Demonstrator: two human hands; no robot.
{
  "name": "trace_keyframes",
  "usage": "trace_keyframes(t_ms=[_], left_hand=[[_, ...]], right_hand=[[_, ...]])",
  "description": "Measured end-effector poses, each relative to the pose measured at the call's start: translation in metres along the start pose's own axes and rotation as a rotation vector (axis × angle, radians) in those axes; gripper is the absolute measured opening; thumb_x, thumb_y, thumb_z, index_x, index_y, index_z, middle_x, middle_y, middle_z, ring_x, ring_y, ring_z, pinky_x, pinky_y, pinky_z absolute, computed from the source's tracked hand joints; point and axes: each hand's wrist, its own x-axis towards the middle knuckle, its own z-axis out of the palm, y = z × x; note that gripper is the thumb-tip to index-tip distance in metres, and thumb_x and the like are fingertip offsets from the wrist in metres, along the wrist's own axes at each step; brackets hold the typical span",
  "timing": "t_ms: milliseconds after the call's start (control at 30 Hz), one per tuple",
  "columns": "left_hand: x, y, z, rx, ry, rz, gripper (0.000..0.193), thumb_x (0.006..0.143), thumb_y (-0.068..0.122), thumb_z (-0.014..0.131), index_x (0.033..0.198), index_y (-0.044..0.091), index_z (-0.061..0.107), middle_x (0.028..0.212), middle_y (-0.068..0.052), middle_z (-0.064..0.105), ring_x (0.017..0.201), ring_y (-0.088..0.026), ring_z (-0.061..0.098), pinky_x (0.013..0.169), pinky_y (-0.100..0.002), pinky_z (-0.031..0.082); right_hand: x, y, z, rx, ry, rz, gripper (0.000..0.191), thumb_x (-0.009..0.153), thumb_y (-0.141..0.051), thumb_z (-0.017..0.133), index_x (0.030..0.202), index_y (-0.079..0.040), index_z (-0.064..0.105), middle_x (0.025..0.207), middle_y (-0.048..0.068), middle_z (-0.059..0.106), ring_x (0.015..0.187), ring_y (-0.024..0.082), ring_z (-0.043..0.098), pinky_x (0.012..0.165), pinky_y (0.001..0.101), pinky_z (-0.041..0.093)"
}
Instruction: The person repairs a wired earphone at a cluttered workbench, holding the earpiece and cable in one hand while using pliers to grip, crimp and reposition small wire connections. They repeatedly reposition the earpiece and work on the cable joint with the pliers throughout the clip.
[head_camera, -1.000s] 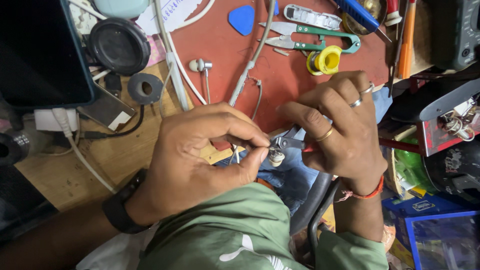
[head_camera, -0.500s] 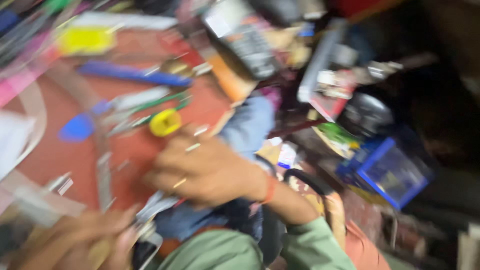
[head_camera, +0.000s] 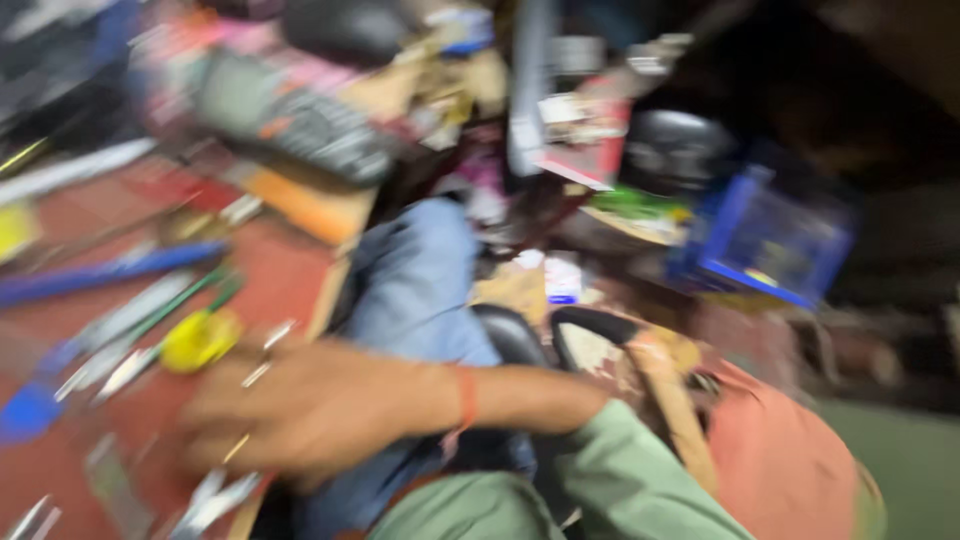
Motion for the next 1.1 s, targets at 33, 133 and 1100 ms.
trace_keyframes(t_ms=[33, 133, 1100], left_hand=[[-0.004, 0.003, -0.001, -0.017, 0.014, -0.015, 0.022, 0.082, -0.003, 0.076, 0.103, 0.002, 0.07, 0.105, -0.011, 0.076, 0.089, -0.015, 0.073, 0.08, -0.027, 0.058], [-0.015, 0.023, -0.007, -0.115, 0.063, -0.119, 0.022, 0.083, -0.004, 0.076, 0.103, 0.001, 0.07, 0.106, -0.012, 0.077, 0.089, -0.015, 0.073, 0.08, -0.026, 0.058], [-0.019, 0.042, -0.036, -0.522, -0.025, -0.435, 0.014, 0.088, 0.002, 0.077, 0.102, 0.002, 0.076, 0.101, -0.003, 0.076, 0.089, -0.007, 0.068, 0.069, -0.02, 0.046]], right_hand=[[0.002, -0.001, -0.005, 0.048, 0.008, -0.004, 0.072, 0.073, -0.03, 0.083, 0.137, -0.01, 0.056, 0.135, 0.01, 0.054, 0.128, 0.029, 0.055, 0.111, 0.0494, 0.044], [0.007, -0.002, -0.018, 0.01, -0.008, 0.028, 0.075, 0.055, -0.031, 0.082, 0.124, -0.01, 0.06, 0.115, 0.011, 0.057, 0.11, 0.035, 0.056, 0.097, 0.051, 0.043], [0.052, -0.009, -0.021, -0.137, 0.079, -0.053, 0.06, 0.067, -0.013, 0.067, 0.126, -0.006, 0.06, 0.107, 0.01, 0.055, 0.104, 0.033, 0.057, 0.101, 0.0507, 0.04]])
